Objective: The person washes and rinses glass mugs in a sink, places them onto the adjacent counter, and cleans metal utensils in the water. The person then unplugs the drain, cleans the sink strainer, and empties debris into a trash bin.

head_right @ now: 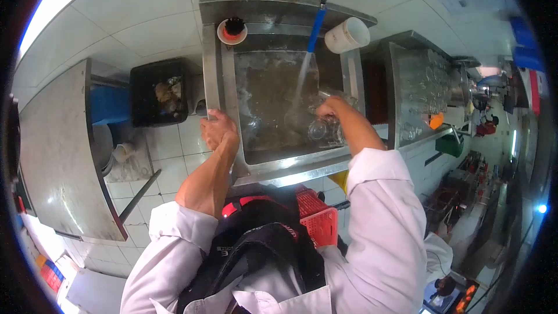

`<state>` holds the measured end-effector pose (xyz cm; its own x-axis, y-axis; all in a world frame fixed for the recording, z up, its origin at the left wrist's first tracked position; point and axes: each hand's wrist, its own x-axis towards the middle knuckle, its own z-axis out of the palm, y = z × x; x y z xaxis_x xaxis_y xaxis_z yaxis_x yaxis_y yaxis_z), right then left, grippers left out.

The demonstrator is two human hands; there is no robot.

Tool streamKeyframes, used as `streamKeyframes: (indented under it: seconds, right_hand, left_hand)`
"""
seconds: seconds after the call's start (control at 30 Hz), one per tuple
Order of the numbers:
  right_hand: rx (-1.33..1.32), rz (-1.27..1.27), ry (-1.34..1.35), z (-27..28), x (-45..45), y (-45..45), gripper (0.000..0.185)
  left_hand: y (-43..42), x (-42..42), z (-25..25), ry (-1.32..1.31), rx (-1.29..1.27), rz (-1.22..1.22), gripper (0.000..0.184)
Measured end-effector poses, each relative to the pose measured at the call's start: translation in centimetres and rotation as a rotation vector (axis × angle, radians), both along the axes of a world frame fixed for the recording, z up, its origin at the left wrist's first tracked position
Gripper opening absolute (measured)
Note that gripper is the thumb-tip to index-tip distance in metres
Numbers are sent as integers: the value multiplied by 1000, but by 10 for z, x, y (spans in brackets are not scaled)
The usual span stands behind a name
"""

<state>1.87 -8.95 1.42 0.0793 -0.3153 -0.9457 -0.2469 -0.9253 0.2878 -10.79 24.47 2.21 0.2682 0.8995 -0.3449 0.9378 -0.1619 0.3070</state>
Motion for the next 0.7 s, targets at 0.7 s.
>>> streamKeyframes:
  seconds: [0.7]
  right_hand:
    - [236, -103, -813, 39, -93, 33, 31]
  left_hand:
    - [-2, 5, -23, -9, 22, -321, 65]
